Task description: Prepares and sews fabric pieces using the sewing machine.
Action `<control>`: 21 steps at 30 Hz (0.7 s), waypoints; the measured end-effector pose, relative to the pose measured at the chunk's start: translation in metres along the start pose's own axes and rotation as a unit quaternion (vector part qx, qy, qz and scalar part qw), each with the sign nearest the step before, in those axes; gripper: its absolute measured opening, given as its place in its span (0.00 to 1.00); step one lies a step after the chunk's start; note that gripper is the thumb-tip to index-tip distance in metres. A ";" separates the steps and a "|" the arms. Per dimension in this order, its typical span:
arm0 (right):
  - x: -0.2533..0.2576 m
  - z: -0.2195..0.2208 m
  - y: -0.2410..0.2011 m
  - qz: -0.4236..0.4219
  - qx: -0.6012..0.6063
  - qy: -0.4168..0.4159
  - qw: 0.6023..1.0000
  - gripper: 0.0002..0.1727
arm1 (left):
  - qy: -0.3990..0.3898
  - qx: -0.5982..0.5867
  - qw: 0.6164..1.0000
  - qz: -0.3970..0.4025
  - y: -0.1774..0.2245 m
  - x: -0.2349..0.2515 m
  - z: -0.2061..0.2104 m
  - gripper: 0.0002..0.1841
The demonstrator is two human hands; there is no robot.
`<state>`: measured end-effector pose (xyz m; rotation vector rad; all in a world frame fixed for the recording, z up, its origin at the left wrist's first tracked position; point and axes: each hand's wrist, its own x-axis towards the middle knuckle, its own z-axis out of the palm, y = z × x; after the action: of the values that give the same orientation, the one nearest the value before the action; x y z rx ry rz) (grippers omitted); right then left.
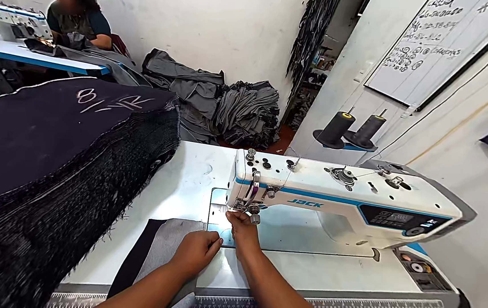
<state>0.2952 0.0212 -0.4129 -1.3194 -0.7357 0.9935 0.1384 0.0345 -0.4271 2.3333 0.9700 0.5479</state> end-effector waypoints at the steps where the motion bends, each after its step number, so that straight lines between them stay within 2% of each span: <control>1: -0.001 -0.005 0.002 -0.019 -0.001 0.004 1.000 0.07 | -0.001 -0.002 1.000 -0.002 0.000 0.000 -0.001 0.24; 5: 0.012 -0.026 0.005 -0.033 -0.058 0.021 0.998 0.08 | -0.014 0.002 1.000 -0.005 0.000 0.001 -0.002 0.24; 8: 0.021 -0.023 -0.001 -0.043 -0.196 0.019 0.980 0.07 | -0.007 0.001 1.000 0.004 -0.001 0.001 -0.001 0.24; 11: 0.015 -0.010 -0.007 -0.012 -0.322 -0.054 0.945 0.14 | 0.119 -0.012 0.990 0.071 -0.005 -0.005 0.006 0.22; 13: -0.004 -0.010 -0.005 -0.043 -0.380 -0.120 0.916 0.16 | 0.193 0.020 0.964 0.181 -0.003 -0.006 0.012 0.26; 14: -0.018 -0.013 -0.006 -0.070 -0.402 -0.144 0.902 0.15 | 0.180 0.034 0.953 0.243 0.000 -0.003 0.010 0.27; 16: -0.045 -0.026 0.002 -0.144 -0.404 -0.162 0.889 0.14 | 0.103 0.053 0.936 0.332 0.010 0.009 0.005 0.28; 19: -0.064 -0.058 0.022 -0.227 -0.371 -0.163 0.886 0.13 | -0.060 0.030 0.937 0.342 0.013 0.025 0.003 0.26; 21: -0.063 -0.083 0.029 -0.247 -0.332 -0.151 0.898 0.13 | -0.107 0.015 0.939 0.327 0.008 0.035 0.004 0.23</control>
<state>0.3379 -0.0724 -0.4470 -1.4414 -1.6657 0.5396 0.1676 0.0541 -0.4202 2.6556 0.0785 0.5055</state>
